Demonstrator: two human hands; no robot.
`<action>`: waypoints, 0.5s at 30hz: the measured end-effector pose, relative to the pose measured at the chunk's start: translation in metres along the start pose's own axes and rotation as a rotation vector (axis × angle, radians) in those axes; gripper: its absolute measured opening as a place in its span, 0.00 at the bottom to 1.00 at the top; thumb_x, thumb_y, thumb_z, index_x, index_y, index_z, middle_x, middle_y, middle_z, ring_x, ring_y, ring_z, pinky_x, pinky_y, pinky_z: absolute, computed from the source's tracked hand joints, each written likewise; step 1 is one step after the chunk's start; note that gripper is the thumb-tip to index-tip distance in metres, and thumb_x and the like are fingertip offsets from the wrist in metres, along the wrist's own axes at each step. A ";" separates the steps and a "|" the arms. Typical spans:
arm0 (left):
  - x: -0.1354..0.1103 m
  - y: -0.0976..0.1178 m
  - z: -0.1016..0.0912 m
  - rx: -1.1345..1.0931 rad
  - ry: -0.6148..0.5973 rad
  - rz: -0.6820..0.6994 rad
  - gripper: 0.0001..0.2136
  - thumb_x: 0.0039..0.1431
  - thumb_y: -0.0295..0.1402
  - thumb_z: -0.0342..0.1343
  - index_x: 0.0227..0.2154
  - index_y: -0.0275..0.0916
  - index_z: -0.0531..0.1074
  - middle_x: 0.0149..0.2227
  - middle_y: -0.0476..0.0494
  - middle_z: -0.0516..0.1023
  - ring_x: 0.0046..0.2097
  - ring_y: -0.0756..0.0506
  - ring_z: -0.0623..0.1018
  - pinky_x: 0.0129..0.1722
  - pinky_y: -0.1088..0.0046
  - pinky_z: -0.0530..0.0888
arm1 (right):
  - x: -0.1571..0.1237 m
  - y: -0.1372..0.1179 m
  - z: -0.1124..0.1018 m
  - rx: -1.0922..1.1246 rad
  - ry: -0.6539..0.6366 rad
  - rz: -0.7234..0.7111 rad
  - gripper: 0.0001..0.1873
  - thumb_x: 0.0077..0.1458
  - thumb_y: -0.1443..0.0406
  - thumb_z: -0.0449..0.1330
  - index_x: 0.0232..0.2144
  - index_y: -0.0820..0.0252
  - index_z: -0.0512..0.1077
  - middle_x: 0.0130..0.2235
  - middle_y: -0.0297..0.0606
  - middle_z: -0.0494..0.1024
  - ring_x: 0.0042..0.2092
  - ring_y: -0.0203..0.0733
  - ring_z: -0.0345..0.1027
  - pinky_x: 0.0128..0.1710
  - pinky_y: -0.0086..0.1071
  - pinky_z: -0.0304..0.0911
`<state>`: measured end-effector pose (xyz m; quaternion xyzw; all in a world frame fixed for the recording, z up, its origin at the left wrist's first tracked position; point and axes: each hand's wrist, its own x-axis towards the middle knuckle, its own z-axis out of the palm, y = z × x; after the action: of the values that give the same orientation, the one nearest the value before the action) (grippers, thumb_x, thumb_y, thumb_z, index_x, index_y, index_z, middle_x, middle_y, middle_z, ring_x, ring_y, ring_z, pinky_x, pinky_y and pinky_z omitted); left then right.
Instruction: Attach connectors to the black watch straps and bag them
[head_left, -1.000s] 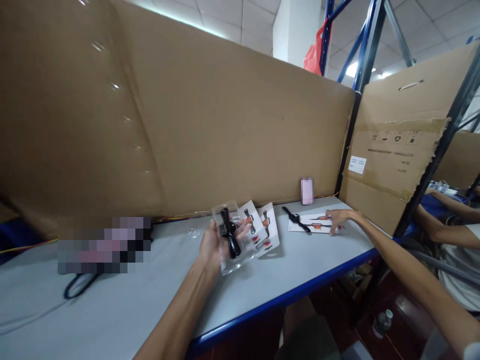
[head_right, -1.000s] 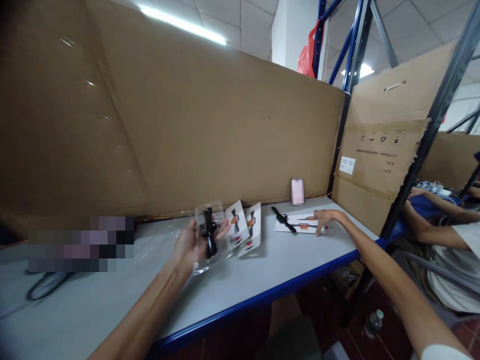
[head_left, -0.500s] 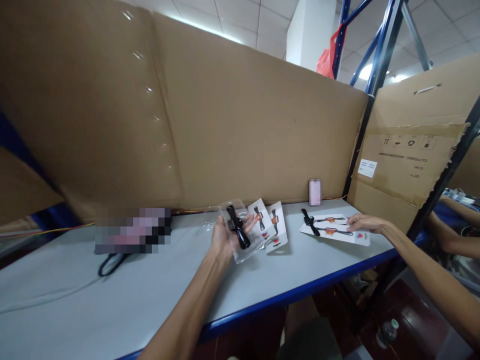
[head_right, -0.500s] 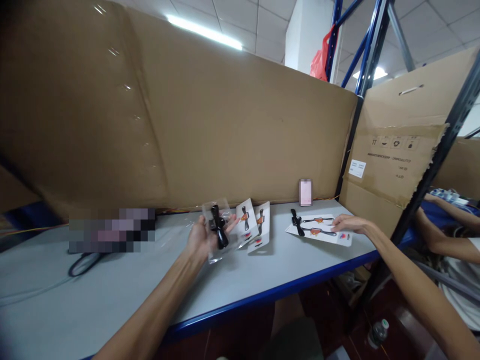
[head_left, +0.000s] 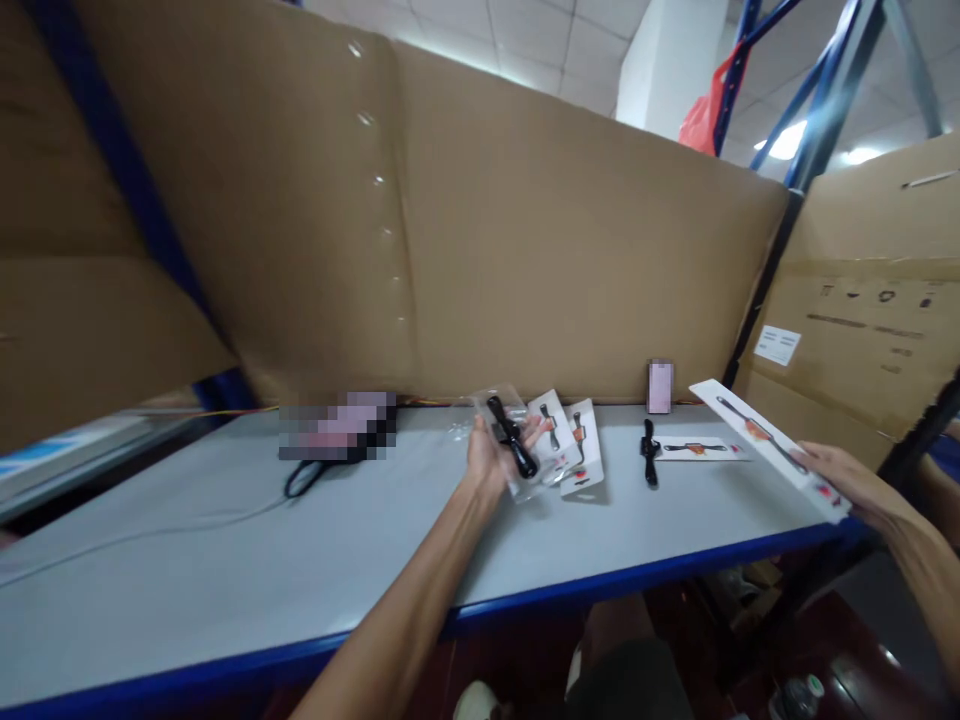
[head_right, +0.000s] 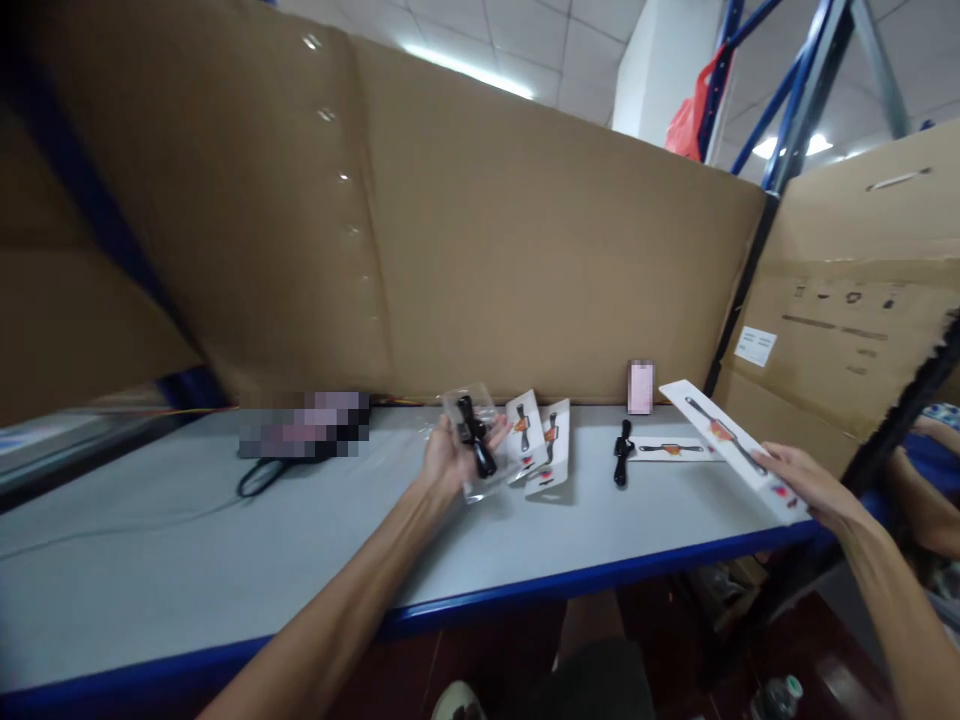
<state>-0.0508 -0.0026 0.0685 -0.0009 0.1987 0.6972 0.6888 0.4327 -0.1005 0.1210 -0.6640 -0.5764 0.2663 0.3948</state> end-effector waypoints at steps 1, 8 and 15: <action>0.001 0.000 0.000 -0.018 -0.008 0.016 0.19 0.71 0.46 0.42 0.34 0.37 0.70 0.36 0.36 0.79 0.44 0.35 0.83 0.45 0.47 0.81 | -0.016 -0.003 0.016 0.069 -0.091 0.059 0.34 0.44 0.40 0.69 0.43 0.60 0.79 0.23 0.39 0.75 0.21 0.39 0.64 0.17 0.30 0.58; 0.003 -0.002 -0.003 -0.040 -0.042 0.078 0.22 0.71 0.50 0.42 0.33 0.38 0.70 0.39 0.35 0.79 0.48 0.34 0.83 0.50 0.43 0.79 | -0.142 -0.040 0.157 0.358 -0.379 0.061 0.30 0.51 0.40 0.66 0.40 0.59 0.75 0.29 0.35 0.75 0.27 0.37 0.68 0.23 0.27 0.64; -0.001 -0.004 -0.001 -0.014 -0.057 0.105 0.22 0.71 0.50 0.42 0.34 0.38 0.72 0.39 0.35 0.80 0.45 0.36 0.83 0.49 0.47 0.80 | -0.164 -0.044 0.193 0.447 -0.462 0.079 0.30 0.50 0.38 0.66 0.35 0.59 0.76 0.28 0.35 0.73 0.27 0.36 0.63 0.24 0.27 0.59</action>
<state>-0.0475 -0.0039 0.0665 0.0244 0.1740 0.7335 0.6566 0.2202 -0.2179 0.0357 -0.5050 -0.5518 0.5450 0.3788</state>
